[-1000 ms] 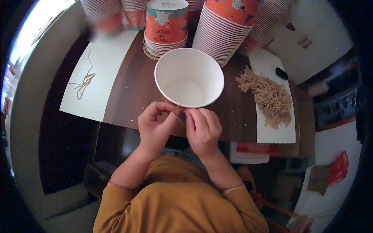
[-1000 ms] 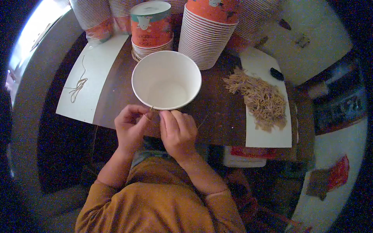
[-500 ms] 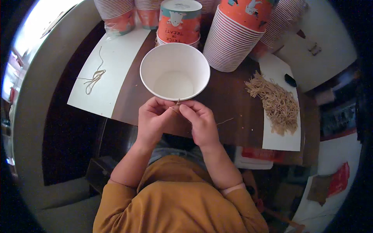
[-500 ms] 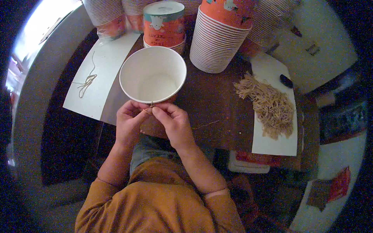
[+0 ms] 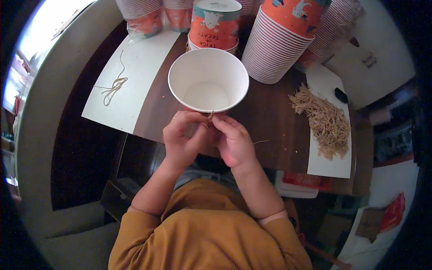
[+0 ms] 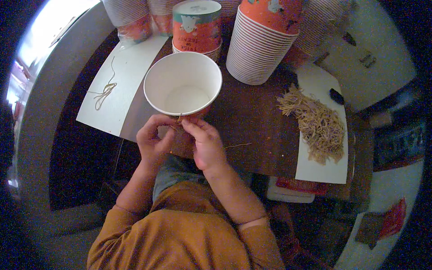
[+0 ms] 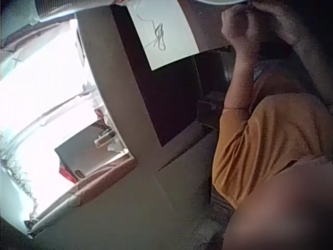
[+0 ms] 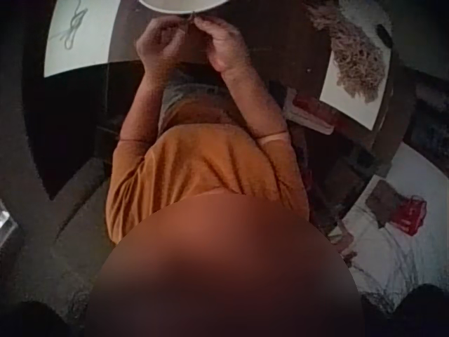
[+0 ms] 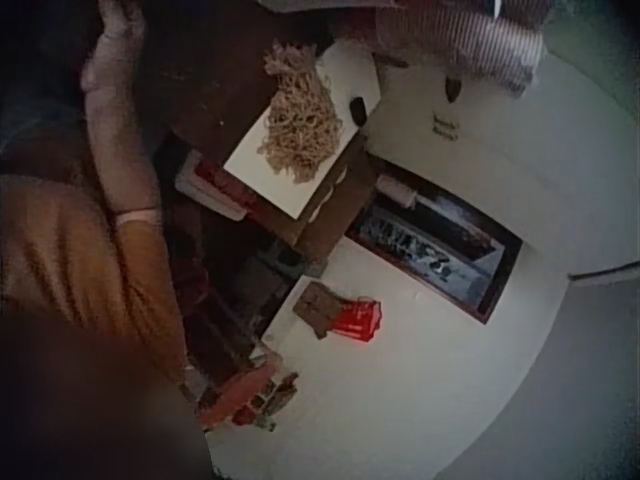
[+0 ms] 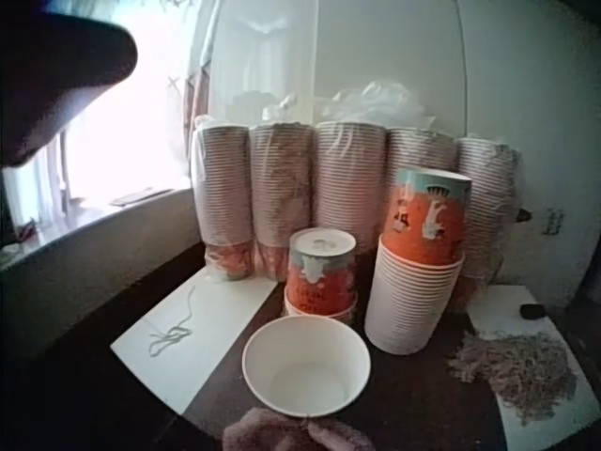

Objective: Thread and tie string handles through pre-punched holes in paper buckets.

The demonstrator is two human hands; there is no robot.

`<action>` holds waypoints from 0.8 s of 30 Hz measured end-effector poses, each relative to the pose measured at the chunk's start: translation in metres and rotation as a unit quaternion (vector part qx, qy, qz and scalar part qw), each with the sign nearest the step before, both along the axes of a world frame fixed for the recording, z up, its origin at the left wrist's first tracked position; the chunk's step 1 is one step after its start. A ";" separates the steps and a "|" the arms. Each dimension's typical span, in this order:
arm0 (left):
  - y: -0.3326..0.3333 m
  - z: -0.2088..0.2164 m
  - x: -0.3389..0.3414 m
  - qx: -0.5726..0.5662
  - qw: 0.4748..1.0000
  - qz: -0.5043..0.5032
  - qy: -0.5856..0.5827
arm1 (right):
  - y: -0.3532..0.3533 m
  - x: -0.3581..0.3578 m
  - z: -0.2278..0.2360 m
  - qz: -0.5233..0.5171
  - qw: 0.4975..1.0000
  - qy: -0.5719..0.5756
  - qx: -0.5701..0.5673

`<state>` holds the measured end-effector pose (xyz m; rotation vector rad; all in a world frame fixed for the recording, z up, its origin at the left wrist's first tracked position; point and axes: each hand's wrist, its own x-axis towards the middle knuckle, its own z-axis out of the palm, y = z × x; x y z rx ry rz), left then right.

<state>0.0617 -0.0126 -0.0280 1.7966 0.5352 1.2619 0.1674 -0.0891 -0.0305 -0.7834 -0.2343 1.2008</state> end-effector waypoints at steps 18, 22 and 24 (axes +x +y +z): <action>0.007 0.007 -0.001 0.414 0.894 0.119 0.120 | 0.000 0.001 0.000 -0.033 0.998 -0.055 0.018; 0.009 0.009 -0.001 0.424 0.892 0.110 0.116 | 0.003 0.003 0.004 -0.034 0.999 -0.003 0.018; 0.010 0.008 0.000 0.414 0.903 0.074 0.088 | 0.005 0.004 0.006 -0.026 0.999 0.026 0.019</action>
